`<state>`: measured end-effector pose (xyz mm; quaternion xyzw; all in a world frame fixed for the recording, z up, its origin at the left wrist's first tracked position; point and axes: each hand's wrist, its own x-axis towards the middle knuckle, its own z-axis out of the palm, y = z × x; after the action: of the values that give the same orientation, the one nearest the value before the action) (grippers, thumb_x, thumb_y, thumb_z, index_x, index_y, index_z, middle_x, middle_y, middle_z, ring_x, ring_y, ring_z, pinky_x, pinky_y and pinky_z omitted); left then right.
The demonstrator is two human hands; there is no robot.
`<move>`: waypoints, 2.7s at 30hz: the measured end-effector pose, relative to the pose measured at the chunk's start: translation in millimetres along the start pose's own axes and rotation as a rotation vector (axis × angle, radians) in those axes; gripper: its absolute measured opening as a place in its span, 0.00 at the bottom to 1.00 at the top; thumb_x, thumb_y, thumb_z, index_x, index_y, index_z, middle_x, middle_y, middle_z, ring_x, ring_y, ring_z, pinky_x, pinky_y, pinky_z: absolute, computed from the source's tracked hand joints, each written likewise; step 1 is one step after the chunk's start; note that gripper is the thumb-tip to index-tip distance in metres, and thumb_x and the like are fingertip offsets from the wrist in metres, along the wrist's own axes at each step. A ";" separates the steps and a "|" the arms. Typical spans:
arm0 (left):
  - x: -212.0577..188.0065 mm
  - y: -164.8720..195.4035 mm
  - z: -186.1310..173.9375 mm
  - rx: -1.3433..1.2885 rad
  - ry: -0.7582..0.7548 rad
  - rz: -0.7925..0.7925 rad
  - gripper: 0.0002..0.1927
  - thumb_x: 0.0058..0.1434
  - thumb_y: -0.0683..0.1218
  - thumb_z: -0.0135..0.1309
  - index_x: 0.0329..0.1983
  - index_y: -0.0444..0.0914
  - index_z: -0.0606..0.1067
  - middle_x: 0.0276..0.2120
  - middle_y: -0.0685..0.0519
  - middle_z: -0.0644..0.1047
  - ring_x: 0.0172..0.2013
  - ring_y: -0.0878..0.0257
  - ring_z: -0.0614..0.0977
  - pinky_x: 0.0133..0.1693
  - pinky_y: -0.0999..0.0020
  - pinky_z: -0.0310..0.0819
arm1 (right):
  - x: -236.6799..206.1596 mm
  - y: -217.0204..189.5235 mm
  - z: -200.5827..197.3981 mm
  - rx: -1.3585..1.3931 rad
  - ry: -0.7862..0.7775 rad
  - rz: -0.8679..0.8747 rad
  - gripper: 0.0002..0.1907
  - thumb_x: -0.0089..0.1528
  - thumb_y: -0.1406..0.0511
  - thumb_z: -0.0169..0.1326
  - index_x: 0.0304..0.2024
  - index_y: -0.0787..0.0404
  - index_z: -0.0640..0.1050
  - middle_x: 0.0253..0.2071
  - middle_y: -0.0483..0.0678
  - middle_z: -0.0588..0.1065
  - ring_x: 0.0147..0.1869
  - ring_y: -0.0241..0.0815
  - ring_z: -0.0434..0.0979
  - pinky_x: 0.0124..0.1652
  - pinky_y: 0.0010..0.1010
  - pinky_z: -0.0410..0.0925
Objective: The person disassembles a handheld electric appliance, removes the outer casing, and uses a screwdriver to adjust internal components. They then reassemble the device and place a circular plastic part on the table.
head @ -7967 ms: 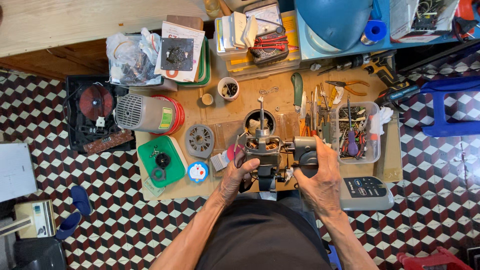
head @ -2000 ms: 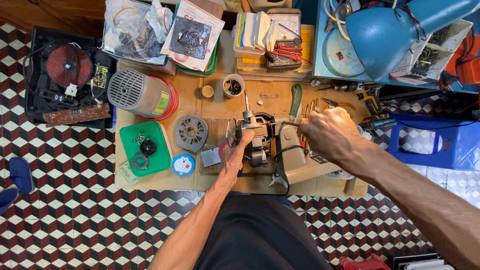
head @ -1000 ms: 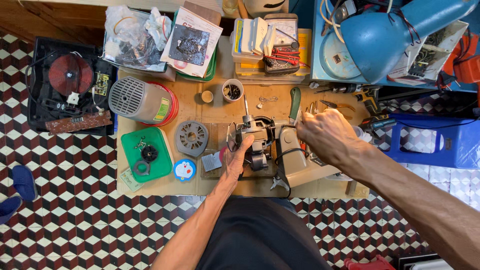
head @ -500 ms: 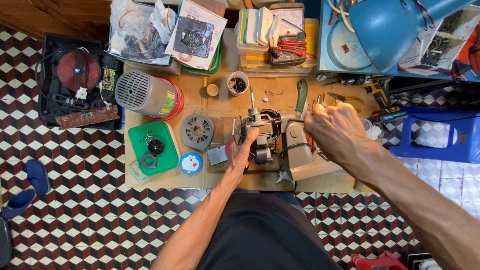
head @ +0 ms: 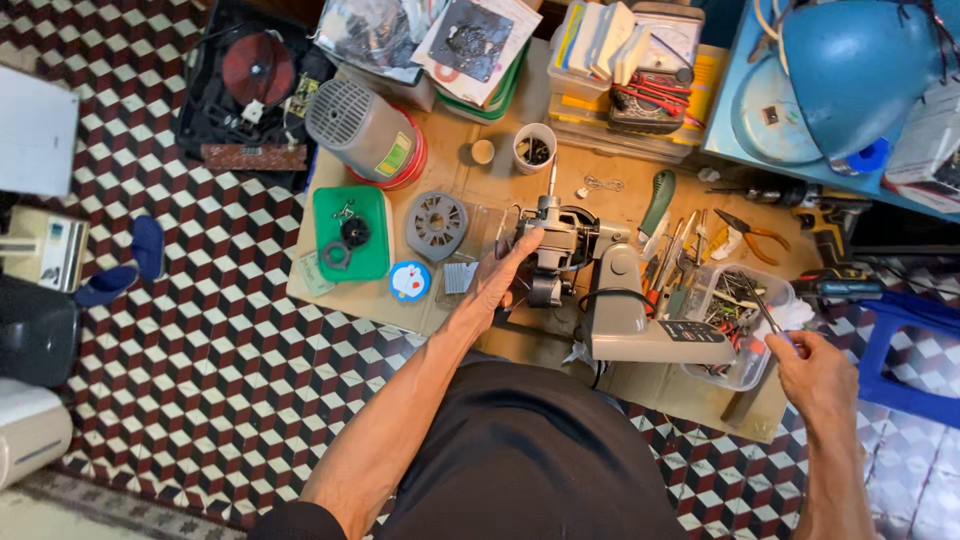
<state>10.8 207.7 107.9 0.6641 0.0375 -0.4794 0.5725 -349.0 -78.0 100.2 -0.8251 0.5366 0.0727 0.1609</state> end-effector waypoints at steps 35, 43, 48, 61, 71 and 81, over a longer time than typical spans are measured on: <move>25.9 -86.2 -81.3 -0.378 -0.257 -0.211 0.27 0.69 0.56 0.46 0.59 0.30 0.74 0.49 0.45 0.79 0.47 0.55 0.82 0.49 0.57 0.81 | -164.7 -308.2 116.8 0.749 -0.396 -0.174 0.37 0.58 0.59 0.65 0.64 0.69 0.67 0.56 0.57 0.75 0.58 0.44 0.75 0.54 0.34 0.68; 27.2 -98.1 -76.8 -0.538 -0.267 -0.231 0.28 0.68 0.56 0.50 0.59 0.29 0.72 0.49 0.44 0.79 0.48 0.54 0.83 0.50 0.58 0.80 | -157.9 -317.9 111.4 1.062 -0.487 0.115 0.28 0.60 0.61 0.60 0.61 0.68 0.75 0.50 0.52 0.81 0.44 0.39 0.79 0.45 0.27 0.72; 18.3 -89.2 -87.3 -0.271 -0.200 -0.124 0.29 0.67 0.61 0.50 0.58 0.34 0.72 0.52 0.46 0.76 0.48 0.55 0.80 0.49 0.60 0.80 | -153.4 -310.5 108.2 1.392 -0.592 0.315 0.23 0.62 0.63 0.59 0.55 0.71 0.74 0.43 0.52 0.80 0.44 0.42 0.82 0.45 0.29 0.73; -23.7 -65.1 -93.7 -0.224 -0.478 -0.113 0.31 0.66 0.64 0.45 0.66 0.44 0.68 0.51 0.53 0.74 0.51 0.62 0.78 0.51 0.58 0.78 | -168.4 -321.9 77.1 0.908 -0.508 0.031 0.29 0.62 0.58 0.60 0.61 0.67 0.75 0.56 0.55 0.79 0.59 0.41 0.79 0.55 0.30 0.69; 17.7 -96.4 -87.8 -0.266 -0.222 -0.077 0.21 0.66 0.51 0.46 0.56 0.35 0.74 0.47 0.50 0.79 0.42 0.60 0.82 0.38 0.64 0.82 | -100.3 -260.2 50.5 0.191 0.206 -0.236 0.38 0.56 0.60 0.63 0.63 0.73 0.69 0.56 0.68 0.73 0.56 0.62 0.75 0.54 0.45 0.69; 32.3 -62.6 -68.1 -0.108 -0.290 0.010 0.32 0.62 0.47 0.43 0.73 0.46 0.64 0.49 0.52 0.78 0.35 0.63 0.80 0.32 0.70 0.78 | -46.7 -266.5 60.0 0.192 -0.031 0.074 0.47 0.48 0.52 0.67 0.63 0.65 0.64 0.55 0.64 0.74 0.55 0.64 0.76 0.51 0.50 0.69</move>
<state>31.2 267.2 32.7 0.5565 -0.0233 -0.5645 0.6092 -122.9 82.1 107.5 -0.7843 0.5687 0.0395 0.2445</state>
